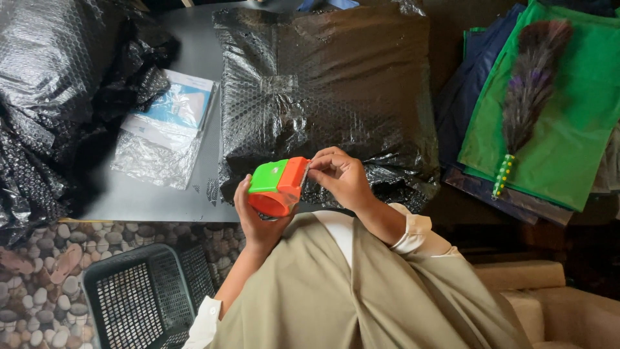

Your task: Wrapping a blue pillow in black bubble wrap and sealing it with tape for shipping.

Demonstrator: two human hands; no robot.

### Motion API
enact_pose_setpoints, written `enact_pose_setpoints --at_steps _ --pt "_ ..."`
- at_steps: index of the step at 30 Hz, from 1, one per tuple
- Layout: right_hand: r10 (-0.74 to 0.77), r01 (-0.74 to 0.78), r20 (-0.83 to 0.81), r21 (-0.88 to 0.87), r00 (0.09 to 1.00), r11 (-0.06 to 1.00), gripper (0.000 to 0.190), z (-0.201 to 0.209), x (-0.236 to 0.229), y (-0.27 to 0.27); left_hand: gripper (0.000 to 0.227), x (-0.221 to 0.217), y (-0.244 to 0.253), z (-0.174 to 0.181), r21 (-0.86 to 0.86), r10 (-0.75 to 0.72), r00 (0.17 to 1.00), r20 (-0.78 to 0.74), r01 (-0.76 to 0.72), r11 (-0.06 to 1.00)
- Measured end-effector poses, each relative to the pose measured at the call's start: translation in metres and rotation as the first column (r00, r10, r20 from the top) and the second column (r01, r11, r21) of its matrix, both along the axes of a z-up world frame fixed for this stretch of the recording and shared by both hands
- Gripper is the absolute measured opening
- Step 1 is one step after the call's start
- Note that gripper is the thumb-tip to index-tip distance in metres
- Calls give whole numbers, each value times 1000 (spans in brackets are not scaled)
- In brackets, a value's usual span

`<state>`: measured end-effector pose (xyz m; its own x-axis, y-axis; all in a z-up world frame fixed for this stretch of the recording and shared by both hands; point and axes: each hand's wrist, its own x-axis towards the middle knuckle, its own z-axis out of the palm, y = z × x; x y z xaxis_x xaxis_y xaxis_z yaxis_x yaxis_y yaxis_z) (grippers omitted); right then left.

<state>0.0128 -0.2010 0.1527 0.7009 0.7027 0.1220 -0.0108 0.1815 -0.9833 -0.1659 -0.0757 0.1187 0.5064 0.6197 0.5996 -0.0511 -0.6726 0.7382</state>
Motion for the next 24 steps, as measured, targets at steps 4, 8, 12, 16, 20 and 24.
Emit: enact_pose_setpoints --at_steps 4,8,12,16,20,24 --pt "36 -36 -11 0 999 999 12 3 2 -2 109 2 0 -1 12 -9 1000 13 9 1000" --pt "29 -28 154 -10 988 1000 8 12 2 -2 112 -1 -1 -6 -76 -46 999 -25 44 996" --pt "-11 17 302 -18 953 1000 6 24 0 -7 115 -3 -4 -6 -184 -61 996 -59 49 982" --pt "7 -19 462 22 887 1000 5 26 1 -9 120 -3 -8 -8 -373 -146 989 -40 120 920" --pt "79 -134 524 69 848 989 3 37 1 -10 130 -8 1 -16 -608 -284 959 -14 218 764" --pt "141 -210 527 72 838 975 6 49 6 -13 132 -4 -5 -25 -643 -309 951 16 246 725"
